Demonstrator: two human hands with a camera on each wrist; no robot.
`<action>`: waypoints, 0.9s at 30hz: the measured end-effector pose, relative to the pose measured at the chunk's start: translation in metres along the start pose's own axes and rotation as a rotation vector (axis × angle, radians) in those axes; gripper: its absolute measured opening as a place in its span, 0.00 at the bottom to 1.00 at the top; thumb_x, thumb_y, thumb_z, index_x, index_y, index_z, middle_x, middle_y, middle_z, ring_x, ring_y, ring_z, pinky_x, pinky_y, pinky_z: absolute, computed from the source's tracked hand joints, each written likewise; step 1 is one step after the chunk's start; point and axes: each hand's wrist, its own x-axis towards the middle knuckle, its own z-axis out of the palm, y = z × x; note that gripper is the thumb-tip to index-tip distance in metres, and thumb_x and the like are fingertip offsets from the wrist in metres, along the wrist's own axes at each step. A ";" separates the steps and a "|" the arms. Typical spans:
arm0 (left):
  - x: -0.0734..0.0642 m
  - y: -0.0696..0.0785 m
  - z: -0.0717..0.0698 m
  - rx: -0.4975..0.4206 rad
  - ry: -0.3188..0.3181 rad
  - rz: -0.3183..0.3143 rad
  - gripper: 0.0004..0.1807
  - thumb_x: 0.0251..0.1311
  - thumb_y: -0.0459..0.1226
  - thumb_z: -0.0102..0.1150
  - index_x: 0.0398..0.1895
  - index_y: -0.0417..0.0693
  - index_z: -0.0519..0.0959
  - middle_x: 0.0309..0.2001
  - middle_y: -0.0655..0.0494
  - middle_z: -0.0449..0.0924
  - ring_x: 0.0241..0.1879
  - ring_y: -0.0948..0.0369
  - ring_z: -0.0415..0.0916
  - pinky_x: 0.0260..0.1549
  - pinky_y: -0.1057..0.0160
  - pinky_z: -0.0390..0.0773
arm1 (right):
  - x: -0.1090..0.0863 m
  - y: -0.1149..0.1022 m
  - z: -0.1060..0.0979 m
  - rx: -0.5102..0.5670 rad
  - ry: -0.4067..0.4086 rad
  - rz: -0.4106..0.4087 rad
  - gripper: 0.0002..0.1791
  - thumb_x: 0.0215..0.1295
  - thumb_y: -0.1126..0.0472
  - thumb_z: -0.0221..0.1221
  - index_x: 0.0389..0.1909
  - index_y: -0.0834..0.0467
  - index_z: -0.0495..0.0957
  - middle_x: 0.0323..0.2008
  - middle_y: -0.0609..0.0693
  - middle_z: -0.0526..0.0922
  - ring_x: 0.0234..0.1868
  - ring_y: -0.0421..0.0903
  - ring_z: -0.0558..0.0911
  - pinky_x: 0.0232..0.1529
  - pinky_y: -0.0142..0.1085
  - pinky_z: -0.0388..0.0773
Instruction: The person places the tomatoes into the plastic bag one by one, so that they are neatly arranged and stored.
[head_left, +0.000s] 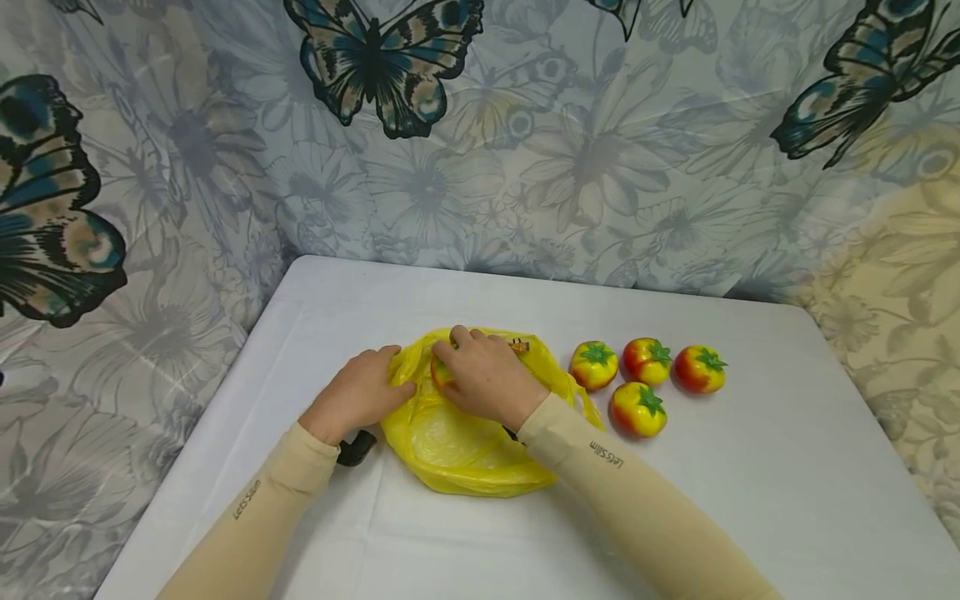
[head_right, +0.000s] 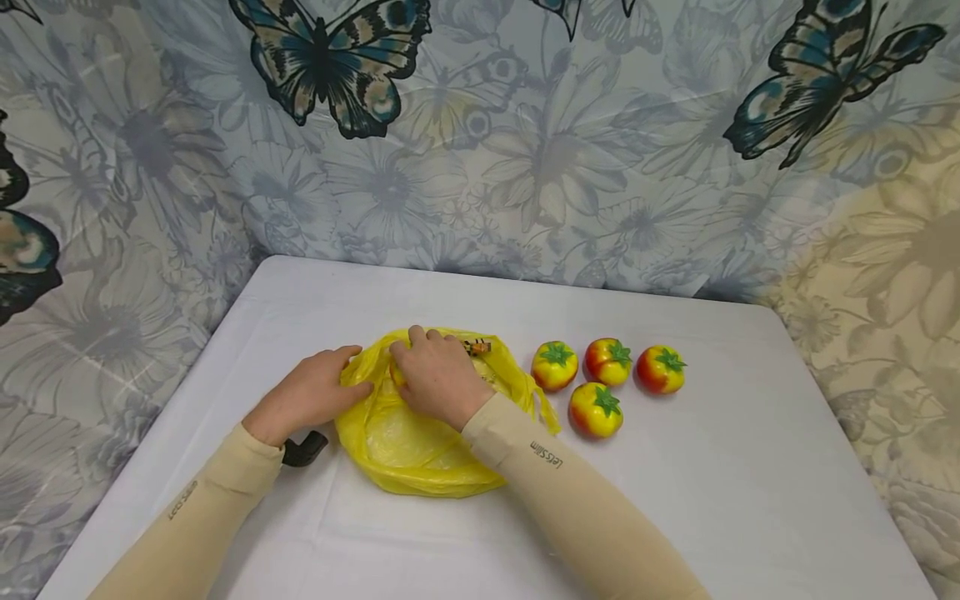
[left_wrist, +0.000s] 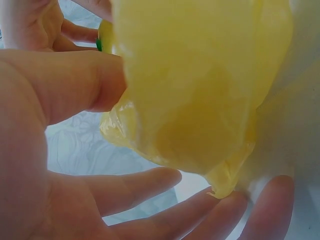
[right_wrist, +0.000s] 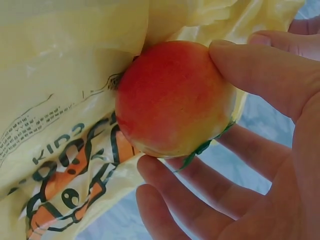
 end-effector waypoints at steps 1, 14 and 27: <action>0.000 0.001 0.000 0.002 0.001 0.004 0.38 0.77 0.47 0.58 0.81 0.33 0.65 0.70 0.31 0.76 0.65 0.41 0.78 0.66 0.39 0.78 | 0.000 0.000 0.000 -0.002 -0.002 0.003 0.20 0.75 0.49 0.67 0.62 0.52 0.82 0.50 0.53 0.82 0.44 0.51 0.83 0.47 0.45 0.87; 0.003 0.007 0.003 0.008 -0.004 0.013 0.37 0.77 0.47 0.58 0.80 0.34 0.66 0.69 0.32 0.77 0.61 0.43 0.80 0.63 0.41 0.80 | -0.009 0.005 0.001 0.005 0.013 0.031 0.22 0.74 0.48 0.67 0.64 0.51 0.81 0.50 0.53 0.81 0.42 0.50 0.83 0.46 0.44 0.87; -0.003 0.005 -0.001 0.001 -0.025 -0.031 0.40 0.77 0.48 0.56 0.82 0.34 0.62 0.77 0.30 0.69 0.75 0.36 0.69 0.73 0.35 0.70 | -0.044 0.022 -0.050 0.103 -0.061 0.175 0.36 0.70 0.43 0.71 0.75 0.50 0.76 0.68 0.57 0.79 0.61 0.59 0.85 0.64 0.57 0.83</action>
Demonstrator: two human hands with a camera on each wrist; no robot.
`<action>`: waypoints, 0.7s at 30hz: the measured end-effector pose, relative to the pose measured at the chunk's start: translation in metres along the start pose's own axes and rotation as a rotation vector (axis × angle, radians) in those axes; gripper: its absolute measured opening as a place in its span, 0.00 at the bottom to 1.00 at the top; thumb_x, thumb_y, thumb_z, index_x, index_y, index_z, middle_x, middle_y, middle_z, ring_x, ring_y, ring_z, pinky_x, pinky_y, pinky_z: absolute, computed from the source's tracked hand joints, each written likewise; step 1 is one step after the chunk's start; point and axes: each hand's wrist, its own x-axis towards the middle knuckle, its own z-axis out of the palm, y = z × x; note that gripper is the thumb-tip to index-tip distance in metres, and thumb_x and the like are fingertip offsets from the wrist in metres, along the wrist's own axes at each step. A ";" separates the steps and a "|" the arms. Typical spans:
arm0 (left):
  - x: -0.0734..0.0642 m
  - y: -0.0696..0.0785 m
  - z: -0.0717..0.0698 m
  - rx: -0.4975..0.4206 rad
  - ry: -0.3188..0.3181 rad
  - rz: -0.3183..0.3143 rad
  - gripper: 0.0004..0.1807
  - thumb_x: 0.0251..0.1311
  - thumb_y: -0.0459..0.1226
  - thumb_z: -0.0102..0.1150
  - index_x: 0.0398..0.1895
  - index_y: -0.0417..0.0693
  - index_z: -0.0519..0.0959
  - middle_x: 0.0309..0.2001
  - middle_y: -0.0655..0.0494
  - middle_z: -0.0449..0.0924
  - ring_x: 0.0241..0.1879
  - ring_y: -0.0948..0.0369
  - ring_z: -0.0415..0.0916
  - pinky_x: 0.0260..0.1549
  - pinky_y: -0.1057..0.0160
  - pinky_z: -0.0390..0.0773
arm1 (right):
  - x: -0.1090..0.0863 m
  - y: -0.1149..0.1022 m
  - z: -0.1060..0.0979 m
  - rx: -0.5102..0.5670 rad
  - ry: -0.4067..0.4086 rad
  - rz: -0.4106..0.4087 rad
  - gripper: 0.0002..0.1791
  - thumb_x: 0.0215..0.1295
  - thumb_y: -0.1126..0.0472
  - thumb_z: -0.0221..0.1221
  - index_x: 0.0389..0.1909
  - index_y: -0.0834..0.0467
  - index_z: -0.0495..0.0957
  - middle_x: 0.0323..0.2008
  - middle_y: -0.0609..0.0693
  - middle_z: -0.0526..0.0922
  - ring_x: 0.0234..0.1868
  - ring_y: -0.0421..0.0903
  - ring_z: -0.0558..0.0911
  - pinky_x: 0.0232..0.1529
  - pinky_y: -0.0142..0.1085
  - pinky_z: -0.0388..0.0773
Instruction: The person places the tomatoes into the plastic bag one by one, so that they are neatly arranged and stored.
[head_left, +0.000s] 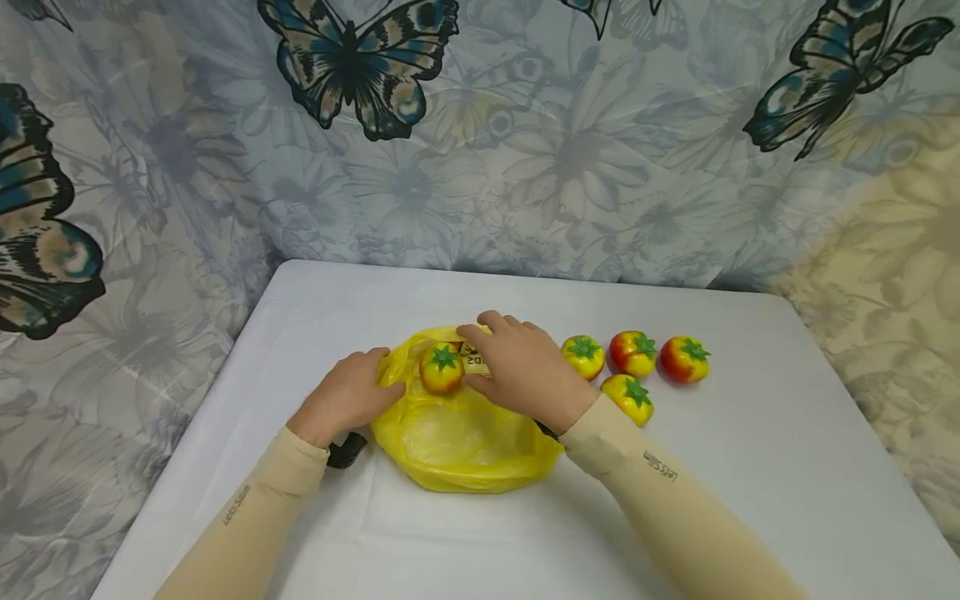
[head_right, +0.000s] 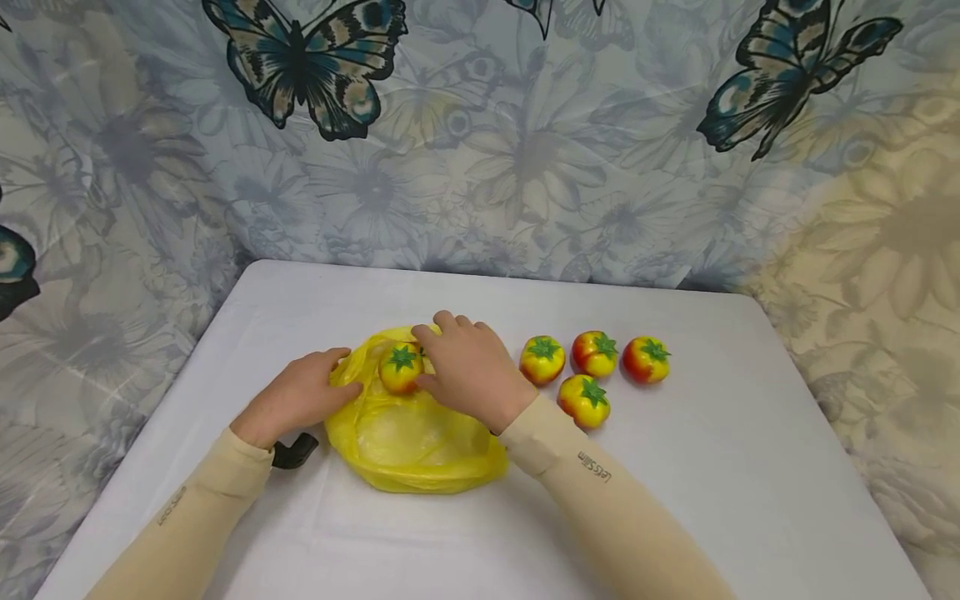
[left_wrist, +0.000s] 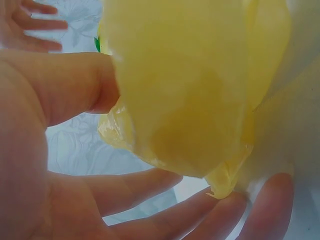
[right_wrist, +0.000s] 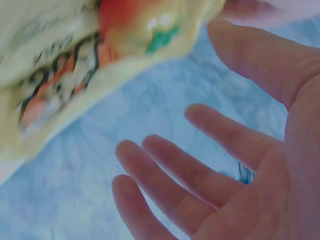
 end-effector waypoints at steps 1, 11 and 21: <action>0.000 0.000 0.000 0.004 -0.002 0.000 0.40 0.77 0.48 0.56 0.82 0.34 0.62 0.77 0.30 0.69 0.76 0.35 0.68 0.74 0.34 0.69 | -0.007 0.005 -0.003 -0.002 0.009 0.015 0.36 0.70 0.43 0.71 0.75 0.50 0.76 0.68 0.57 0.80 0.61 0.59 0.85 0.63 0.57 0.83; -0.003 0.003 0.003 0.019 -0.010 0.000 0.41 0.76 0.50 0.57 0.82 0.33 0.62 0.77 0.29 0.68 0.75 0.34 0.69 0.72 0.33 0.70 | -0.078 0.059 -0.006 -0.010 0.092 0.137 0.35 0.68 0.45 0.74 0.71 0.56 0.79 0.64 0.60 0.82 0.56 0.59 0.87 0.55 0.55 0.87; -0.002 0.005 0.007 0.049 -0.005 0.026 0.40 0.76 0.50 0.57 0.81 0.32 0.64 0.74 0.27 0.71 0.71 0.34 0.72 0.70 0.33 0.73 | -0.136 0.104 0.005 0.057 0.064 0.313 0.35 0.70 0.46 0.72 0.72 0.58 0.78 0.67 0.64 0.80 0.62 0.63 0.84 0.55 0.62 0.85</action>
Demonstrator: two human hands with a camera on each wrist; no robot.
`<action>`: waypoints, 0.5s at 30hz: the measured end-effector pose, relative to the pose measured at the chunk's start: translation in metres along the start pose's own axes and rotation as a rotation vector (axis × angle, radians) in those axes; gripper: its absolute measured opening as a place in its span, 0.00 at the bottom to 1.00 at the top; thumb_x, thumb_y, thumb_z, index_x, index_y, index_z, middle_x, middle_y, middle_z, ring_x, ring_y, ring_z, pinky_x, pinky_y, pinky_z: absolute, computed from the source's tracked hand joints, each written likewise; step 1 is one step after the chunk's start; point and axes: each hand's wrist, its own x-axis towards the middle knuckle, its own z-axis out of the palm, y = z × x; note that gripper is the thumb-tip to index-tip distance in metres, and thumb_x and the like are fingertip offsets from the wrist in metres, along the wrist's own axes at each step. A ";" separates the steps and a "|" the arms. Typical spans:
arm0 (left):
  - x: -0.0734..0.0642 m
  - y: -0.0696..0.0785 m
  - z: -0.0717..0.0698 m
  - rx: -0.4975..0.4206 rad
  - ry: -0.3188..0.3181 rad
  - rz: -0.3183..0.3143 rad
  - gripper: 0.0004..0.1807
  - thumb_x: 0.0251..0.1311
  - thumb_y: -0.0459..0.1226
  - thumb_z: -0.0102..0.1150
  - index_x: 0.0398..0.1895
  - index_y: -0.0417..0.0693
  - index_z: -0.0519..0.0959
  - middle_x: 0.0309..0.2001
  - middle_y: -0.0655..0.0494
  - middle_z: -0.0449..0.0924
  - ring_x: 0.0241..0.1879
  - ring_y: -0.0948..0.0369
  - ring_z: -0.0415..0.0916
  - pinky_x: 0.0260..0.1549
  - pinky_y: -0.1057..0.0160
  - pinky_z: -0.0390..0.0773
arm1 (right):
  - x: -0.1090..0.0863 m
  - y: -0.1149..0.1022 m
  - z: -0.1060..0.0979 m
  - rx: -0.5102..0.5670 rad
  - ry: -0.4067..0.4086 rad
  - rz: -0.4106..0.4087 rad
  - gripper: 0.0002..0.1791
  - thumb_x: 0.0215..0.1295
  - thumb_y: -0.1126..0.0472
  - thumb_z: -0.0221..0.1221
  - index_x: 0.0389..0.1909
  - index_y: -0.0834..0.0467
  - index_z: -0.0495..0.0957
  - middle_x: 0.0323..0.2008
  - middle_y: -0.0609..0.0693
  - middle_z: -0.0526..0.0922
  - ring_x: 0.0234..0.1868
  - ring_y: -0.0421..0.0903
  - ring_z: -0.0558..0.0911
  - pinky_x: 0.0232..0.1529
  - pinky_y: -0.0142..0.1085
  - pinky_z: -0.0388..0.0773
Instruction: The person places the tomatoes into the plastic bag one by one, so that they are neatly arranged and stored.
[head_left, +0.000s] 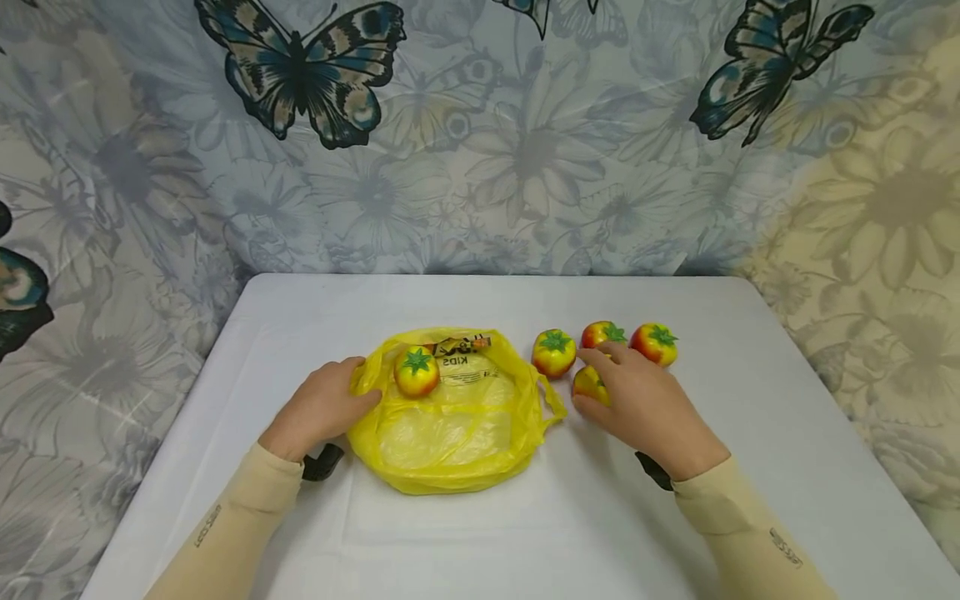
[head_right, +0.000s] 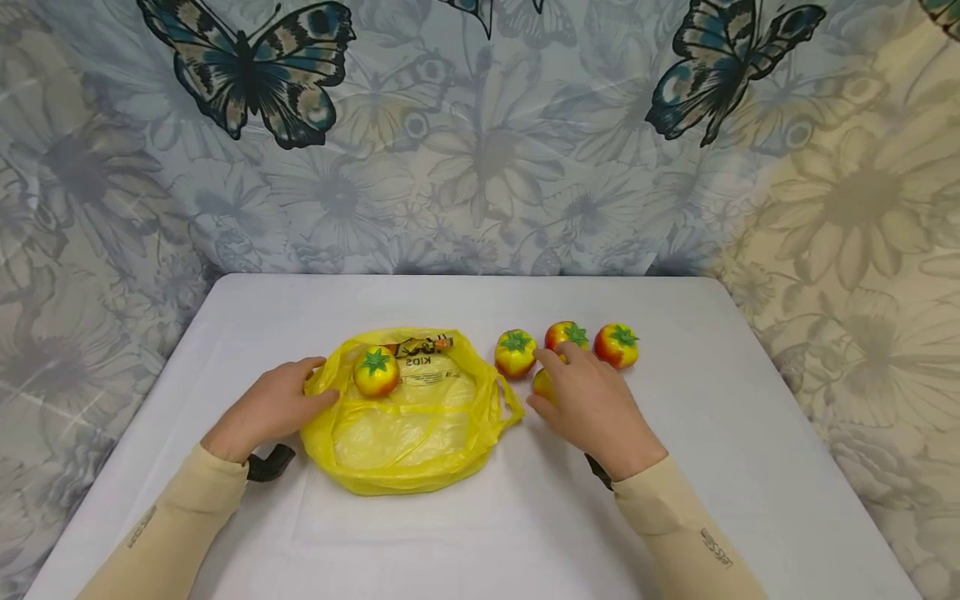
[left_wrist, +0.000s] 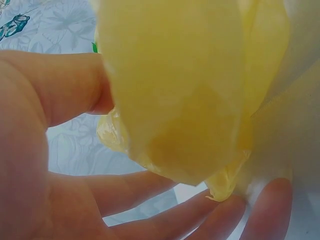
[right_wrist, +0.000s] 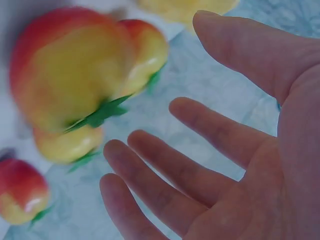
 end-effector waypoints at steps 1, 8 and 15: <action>0.000 -0.001 0.000 -0.001 0.001 0.001 0.40 0.76 0.50 0.57 0.81 0.32 0.64 0.74 0.27 0.71 0.71 0.34 0.72 0.69 0.33 0.73 | -0.001 0.003 0.000 0.005 -0.007 0.019 0.36 0.70 0.45 0.72 0.72 0.58 0.78 0.67 0.64 0.79 0.63 0.64 0.83 0.56 0.63 0.85; 0.000 -0.003 0.002 -0.006 0.000 -0.005 0.40 0.77 0.50 0.56 0.82 0.33 0.63 0.74 0.28 0.71 0.71 0.34 0.72 0.70 0.34 0.73 | -0.005 0.017 0.006 0.016 -0.041 0.075 0.38 0.69 0.44 0.72 0.72 0.60 0.76 0.66 0.68 0.79 0.62 0.67 0.82 0.56 0.66 0.83; 0.000 -0.002 0.001 -0.004 0.005 -0.007 0.40 0.77 0.49 0.57 0.81 0.33 0.64 0.74 0.28 0.71 0.71 0.35 0.72 0.69 0.34 0.74 | -0.006 0.020 0.015 0.009 -0.050 0.089 0.36 0.68 0.46 0.74 0.70 0.61 0.78 0.60 0.68 0.80 0.55 0.64 0.83 0.53 0.64 0.85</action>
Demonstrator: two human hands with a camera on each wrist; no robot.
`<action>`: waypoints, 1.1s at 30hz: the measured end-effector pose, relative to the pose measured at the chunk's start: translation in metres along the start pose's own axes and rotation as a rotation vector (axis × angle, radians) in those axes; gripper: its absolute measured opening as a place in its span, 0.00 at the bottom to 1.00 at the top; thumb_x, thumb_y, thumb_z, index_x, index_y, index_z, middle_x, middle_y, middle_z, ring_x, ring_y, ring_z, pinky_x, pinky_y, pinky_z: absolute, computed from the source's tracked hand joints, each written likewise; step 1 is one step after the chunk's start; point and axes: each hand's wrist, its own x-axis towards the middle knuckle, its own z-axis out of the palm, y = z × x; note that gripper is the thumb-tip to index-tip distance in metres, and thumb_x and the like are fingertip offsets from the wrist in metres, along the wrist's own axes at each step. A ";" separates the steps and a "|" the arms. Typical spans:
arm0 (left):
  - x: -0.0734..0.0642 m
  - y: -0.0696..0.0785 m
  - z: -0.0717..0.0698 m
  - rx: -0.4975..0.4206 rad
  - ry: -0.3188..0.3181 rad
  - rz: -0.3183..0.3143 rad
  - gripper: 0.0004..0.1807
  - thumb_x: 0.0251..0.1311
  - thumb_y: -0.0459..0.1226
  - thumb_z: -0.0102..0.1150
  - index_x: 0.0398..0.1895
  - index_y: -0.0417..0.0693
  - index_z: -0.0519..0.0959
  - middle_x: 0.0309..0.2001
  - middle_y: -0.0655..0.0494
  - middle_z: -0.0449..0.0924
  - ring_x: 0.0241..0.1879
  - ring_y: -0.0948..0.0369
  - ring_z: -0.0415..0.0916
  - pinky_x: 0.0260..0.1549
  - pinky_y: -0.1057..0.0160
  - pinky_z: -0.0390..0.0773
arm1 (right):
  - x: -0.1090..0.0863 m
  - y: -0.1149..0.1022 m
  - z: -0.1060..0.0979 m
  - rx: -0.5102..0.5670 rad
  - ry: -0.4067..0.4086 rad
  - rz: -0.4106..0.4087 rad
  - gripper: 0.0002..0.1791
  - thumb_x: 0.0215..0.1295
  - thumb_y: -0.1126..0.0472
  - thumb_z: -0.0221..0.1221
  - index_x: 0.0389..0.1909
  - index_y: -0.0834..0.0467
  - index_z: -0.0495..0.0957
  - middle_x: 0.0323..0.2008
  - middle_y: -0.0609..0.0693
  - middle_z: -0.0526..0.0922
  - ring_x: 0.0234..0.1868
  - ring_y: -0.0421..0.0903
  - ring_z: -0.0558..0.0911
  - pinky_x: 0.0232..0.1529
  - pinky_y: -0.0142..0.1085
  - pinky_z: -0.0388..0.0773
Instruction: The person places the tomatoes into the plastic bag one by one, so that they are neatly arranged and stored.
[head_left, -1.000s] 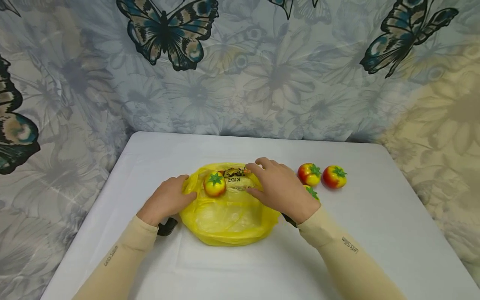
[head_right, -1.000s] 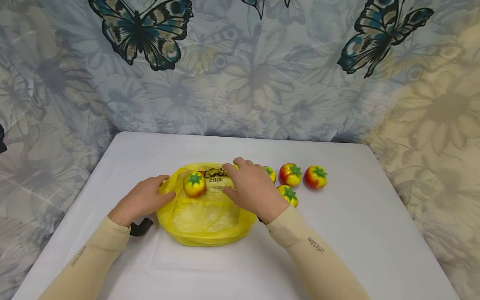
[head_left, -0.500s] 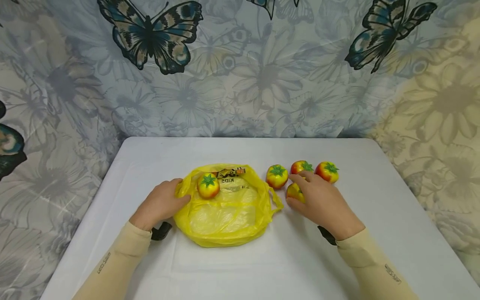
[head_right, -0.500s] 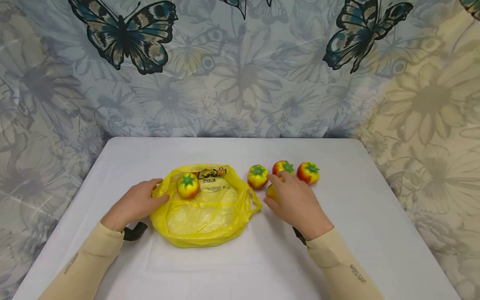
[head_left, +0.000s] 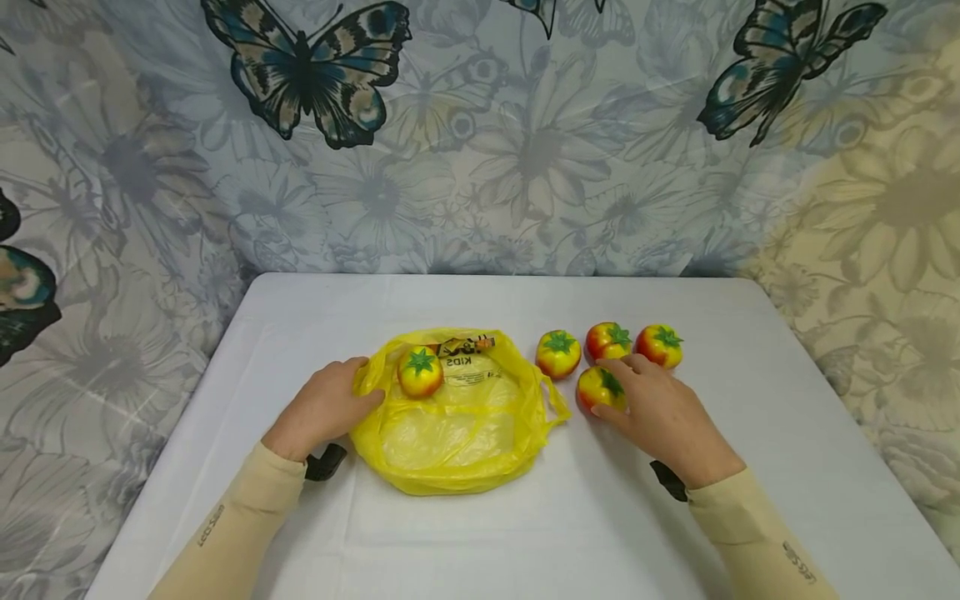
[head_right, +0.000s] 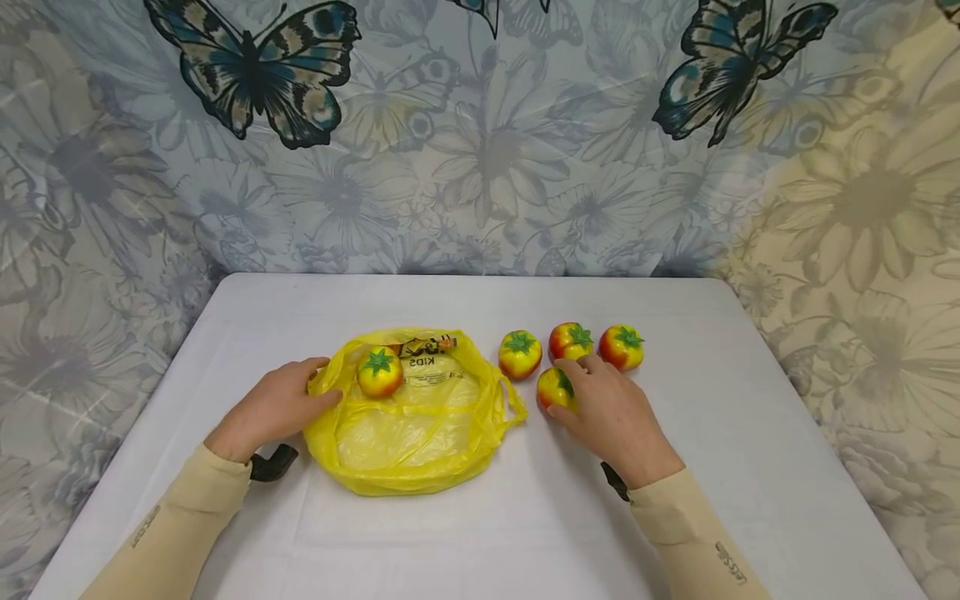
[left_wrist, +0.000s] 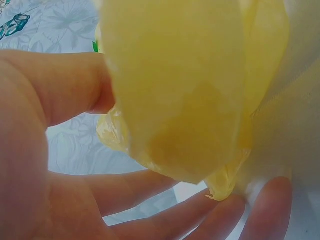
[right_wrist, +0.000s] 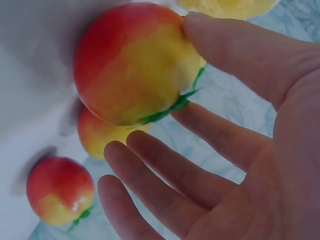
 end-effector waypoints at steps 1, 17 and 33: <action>0.000 0.000 0.000 -0.001 0.001 0.000 0.40 0.77 0.49 0.57 0.81 0.32 0.64 0.74 0.28 0.71 0.71 0.35 0.72 0.70 0.34 0.73 | 0.000 0.000 0.001 0.000 0.002 0.002 0.36 0.68 0.46 0.74 0.70 0.61 0.78 0.60 0.68 0.80 0.54 0.63 0.83 0.53 0.64 0.85; 0.001 0.001 0.000 0.002 0.009 -0.002 0.39 0.77 0.49 0.56 0.81 0.33 0.65 0.73 0.29 0.73 0.67 0.38 0.75 0.66 0.37 0.76 | 0.000 -0.004 0.008 0.078 -0.014 0.022 0.35 0.68 0.47 0.74 0.70 0.57 0.77 0.61 0.67 0.79 0.46 0.60 0.85 0.52 0.64 0.86; 0.000 0.002 -0.001 -0.006 0.018 0.009 0.38 0.76 0.47 0.57 0.80 0.31 0.65 0.71 0.28 0.74 0.65 0.39 0.76 0.65 0.37 0.77 | 0.002 -0.003 0.008 0.099 -0.030 0.027 0.34 0.69 0.48 0.72 0.71 0.56 0.77 0.63 0.67 0.77 0.47 0.61 0.86 0.55 0.65 0.85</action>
